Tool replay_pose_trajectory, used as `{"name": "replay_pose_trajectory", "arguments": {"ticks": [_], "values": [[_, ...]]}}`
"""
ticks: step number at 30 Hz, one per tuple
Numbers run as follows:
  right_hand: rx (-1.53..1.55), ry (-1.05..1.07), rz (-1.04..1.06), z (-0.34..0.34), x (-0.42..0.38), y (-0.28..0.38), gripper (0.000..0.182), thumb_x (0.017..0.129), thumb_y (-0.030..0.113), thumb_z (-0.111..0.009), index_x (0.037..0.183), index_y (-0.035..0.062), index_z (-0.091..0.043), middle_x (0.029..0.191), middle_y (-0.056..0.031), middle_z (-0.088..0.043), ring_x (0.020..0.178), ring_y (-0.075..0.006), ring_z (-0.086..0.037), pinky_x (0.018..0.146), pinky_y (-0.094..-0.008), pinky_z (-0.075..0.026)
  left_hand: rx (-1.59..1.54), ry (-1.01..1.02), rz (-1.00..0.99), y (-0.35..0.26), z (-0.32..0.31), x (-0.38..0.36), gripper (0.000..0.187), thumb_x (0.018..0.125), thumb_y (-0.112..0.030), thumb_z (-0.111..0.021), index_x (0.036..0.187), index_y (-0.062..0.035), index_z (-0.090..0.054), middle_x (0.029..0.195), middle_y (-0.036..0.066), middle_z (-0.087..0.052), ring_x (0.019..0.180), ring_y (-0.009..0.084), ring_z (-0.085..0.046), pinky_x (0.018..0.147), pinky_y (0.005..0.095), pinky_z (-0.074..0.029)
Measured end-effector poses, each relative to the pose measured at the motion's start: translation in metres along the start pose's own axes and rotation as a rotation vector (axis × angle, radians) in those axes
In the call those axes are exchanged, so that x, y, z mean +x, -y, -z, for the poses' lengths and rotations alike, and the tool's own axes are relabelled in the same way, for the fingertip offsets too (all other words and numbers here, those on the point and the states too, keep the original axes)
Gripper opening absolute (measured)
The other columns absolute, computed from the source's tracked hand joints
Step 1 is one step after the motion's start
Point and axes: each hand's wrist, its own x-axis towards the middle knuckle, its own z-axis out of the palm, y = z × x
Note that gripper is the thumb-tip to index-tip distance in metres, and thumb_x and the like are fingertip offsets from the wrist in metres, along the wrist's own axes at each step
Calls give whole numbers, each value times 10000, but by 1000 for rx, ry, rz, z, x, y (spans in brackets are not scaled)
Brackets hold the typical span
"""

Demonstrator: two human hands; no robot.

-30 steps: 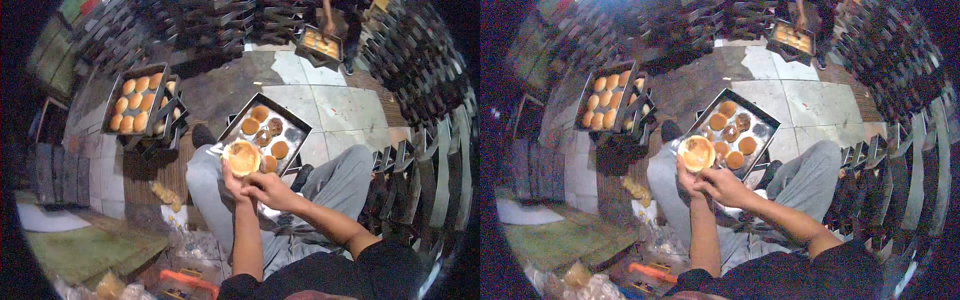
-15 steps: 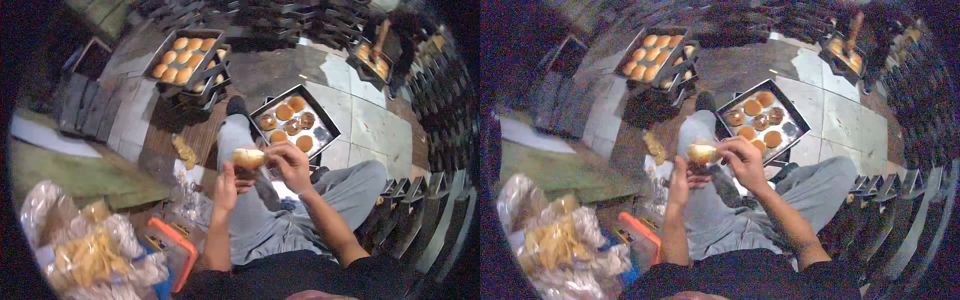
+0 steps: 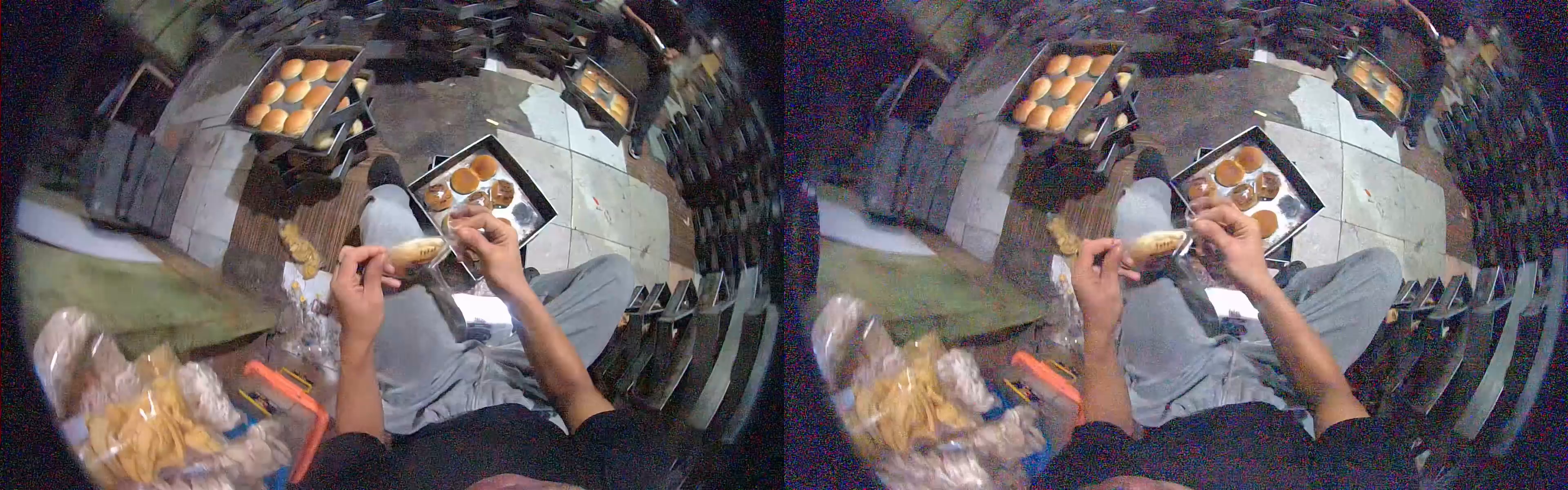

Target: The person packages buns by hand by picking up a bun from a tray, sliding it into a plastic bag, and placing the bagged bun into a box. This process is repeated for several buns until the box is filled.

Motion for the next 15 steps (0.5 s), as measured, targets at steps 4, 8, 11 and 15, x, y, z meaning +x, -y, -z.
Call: {"name": "replay_pose_trajectory", "arguments": {"ticks": [4, 8, 11, 15], "values": [[203, 26, -367, 13, 6, 5, 150, 880, 133, -774, 942, -4, -764, 935, -55, -735, 908, -136, -679, 833, -301, -531, 371, -48, -366, -1, -1, 7, 195, 897, -182, -809, 872, -39, -679, 748, 54, -626, 686, 145, -616, 604, 290, -492], [111, 32, -304, -6, 48, 7, 183, 890, 178, -776, 922, -1, -761, 859, -28, -728, 792, -113, -654, 743, -285, -518, 404, -41, -324, -10, -26, 40, 205, 926, -186, -771, 904, -20, -654, 758, 95, -653, 694, 186, -621, 632, 317, -497], [340, 73, -472, -20, 67, -49, 218, 956, 226, -724, 942, 8, -710, 718, -15, -636, 546, -88, -554, 479, -252, -389, 648, -84, -250, -16, -12, 51, 203, 963, -189, -721, 909, -11, -639, 772, 110, -662, 730, 190, -637, 645, 335, -498], [615, 234, -679, -38, 15, -91, 239, 1009, 252, -663, 897, 44, -620, 667, -65, -624, 485, -153, -576, 447, -282, -444, 556, -115, 83, -24, 11, 9, 243, 956, -209, -733, 875, -4, -629, 760, 71, -641, 680, 141, -562, 641, 326, -458]]}}
